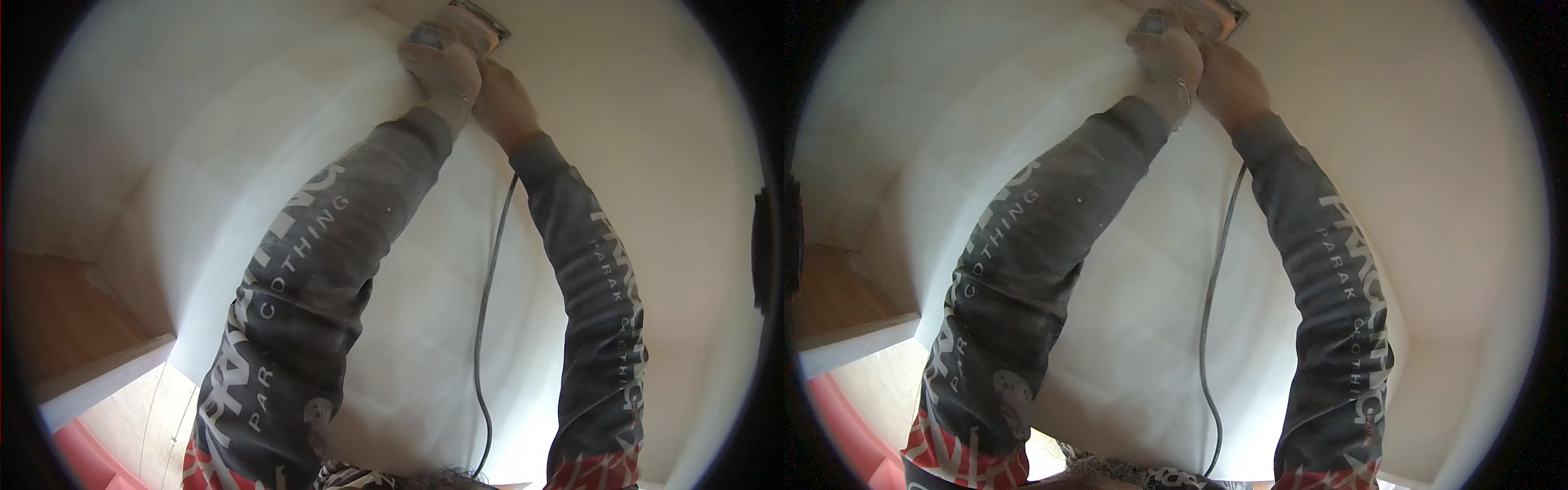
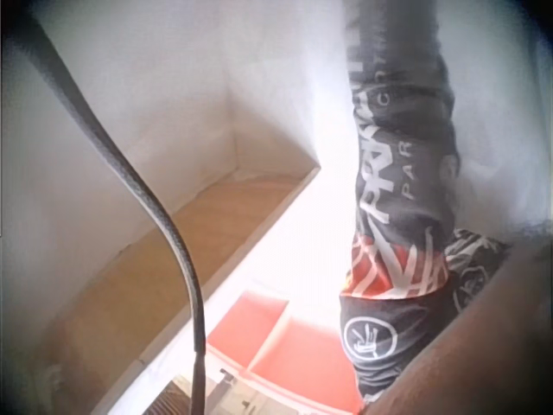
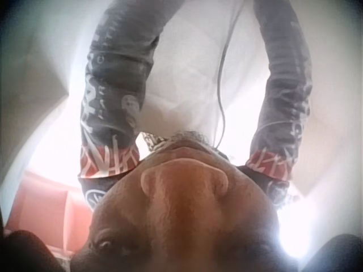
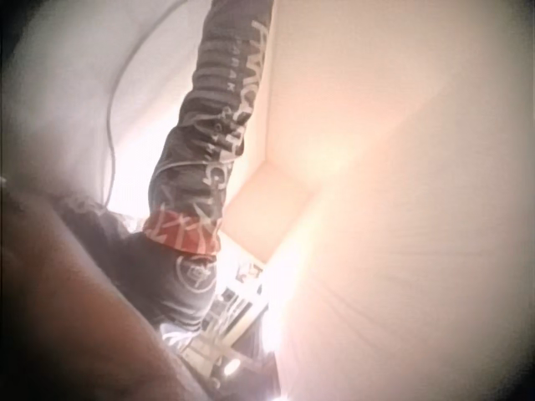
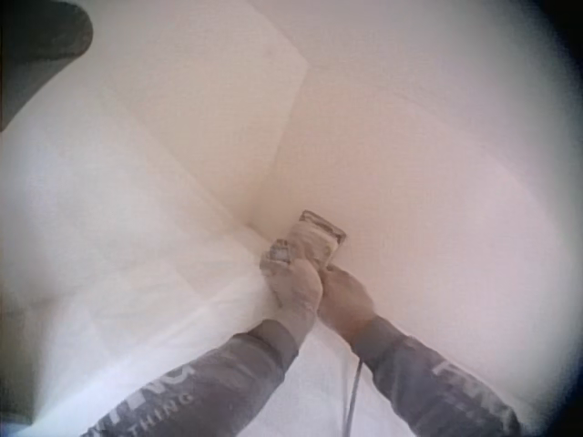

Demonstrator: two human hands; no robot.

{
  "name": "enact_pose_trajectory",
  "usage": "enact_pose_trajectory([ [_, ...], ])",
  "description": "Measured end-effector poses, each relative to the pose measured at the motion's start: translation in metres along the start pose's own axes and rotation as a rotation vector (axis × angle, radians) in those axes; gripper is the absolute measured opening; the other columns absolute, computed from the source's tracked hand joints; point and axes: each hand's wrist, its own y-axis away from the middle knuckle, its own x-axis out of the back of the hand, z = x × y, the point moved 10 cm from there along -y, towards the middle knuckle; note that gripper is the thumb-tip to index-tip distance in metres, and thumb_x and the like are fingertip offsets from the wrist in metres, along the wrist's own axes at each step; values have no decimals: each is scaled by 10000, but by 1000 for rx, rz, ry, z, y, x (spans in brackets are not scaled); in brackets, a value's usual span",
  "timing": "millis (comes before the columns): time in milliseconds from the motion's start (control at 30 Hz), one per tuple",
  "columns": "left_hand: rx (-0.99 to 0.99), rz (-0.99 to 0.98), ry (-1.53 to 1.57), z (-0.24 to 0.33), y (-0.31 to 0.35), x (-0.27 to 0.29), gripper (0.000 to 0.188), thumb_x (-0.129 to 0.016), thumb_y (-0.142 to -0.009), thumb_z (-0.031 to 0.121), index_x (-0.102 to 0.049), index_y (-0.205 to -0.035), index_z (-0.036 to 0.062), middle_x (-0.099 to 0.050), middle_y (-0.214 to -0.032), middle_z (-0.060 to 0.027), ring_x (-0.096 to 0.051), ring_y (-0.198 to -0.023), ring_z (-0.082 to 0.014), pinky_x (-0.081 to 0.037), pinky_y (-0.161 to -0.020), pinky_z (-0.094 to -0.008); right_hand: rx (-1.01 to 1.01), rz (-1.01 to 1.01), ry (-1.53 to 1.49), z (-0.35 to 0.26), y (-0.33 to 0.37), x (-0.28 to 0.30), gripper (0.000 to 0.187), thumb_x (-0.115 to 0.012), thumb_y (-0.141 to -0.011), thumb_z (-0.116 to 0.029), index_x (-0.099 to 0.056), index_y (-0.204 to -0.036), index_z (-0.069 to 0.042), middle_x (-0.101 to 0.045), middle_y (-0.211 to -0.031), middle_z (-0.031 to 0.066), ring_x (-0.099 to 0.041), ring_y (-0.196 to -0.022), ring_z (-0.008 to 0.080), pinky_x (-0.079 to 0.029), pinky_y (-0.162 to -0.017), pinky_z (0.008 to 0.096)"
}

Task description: The recorder uses an electric orbital sander to smooth the surface of an interior ceiling during a renovation.

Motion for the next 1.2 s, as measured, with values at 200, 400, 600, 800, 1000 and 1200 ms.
enact_pose_trajectory([
  [200, -202, -7, -290, -25, -40, -1, 691, -625, -992, 400, -363, -1378, -110, -525, -1322, -278, -566, -1192, -403, -498, -1011, -466, -90, -40, 29, 6, -16, -17, 325, -633, -933, -263, -643, -1160, -31, -688, -1126, 233, -659, -1049, 456, -539, -902, 534],
  [400, -171, -122, -442, -16, -87, 1, 803, -639, -986, 445, -297, -1413, -144, -509, -1355, -264, -538, -1248, -379, -473, -1037, -498, -90, -83, 41, -19, -47, -25, 302, -578, -949, -175, -640, -1218, -52, -704, -1070, 244, -686, -1000, 448, -562, -863, 540],
  [600, 125, 42, 163, 3, -74, 20, 861, -620, -1000, 493, -239, -1426, -149, -467, -1438, -231, -512, -1296, -330, -413, -1110, -442, -31, -97, 52, -35, -66, -17, 407, -552, -961, -159, -554, -1360, -84, -724, -1003, 241, -706, -920, 445, -580, -802, 545],
  [800, -5, -340, 176, 32, -66, 11, 603, -538, -1056, 472, -528, -1397, -25, -580, -1371, -119, -552, -1237, -233, -454, -1062, -382, -30, -53, 166, -42, -67, -10, 450, -562, -974, -205, -503, -1410, -108, -727, -963, 241, -707, -892, 446, -579, -794, 550],
  [1000, -2, -369, 107, 65, -65, -17, 452, -598, -1028, 433, -645, -1264, 51, -634, -1272, -68, -600, -1129, -180, -476, -1004, -365, 35, 37, 298, -37, -82, 39, 456, -715, -901, -284, -592, -1292, -83, -733, -938, 227, -712, -888, 432, -580, -809, 538],
  [1200, -416, -331, -240, 133, -67, -38, 558, -508, -1033, 497, -572, -1391, 75, -445, -1479, -224, -460, -1366, -356, -416, -1108, -464, 227, 222, 399, -53, -106, 87, 521, -763, -880, -289, -607, -1322, -63, -735, -1101, 217, -695, -1062, 405, -566, -895, 505],
])
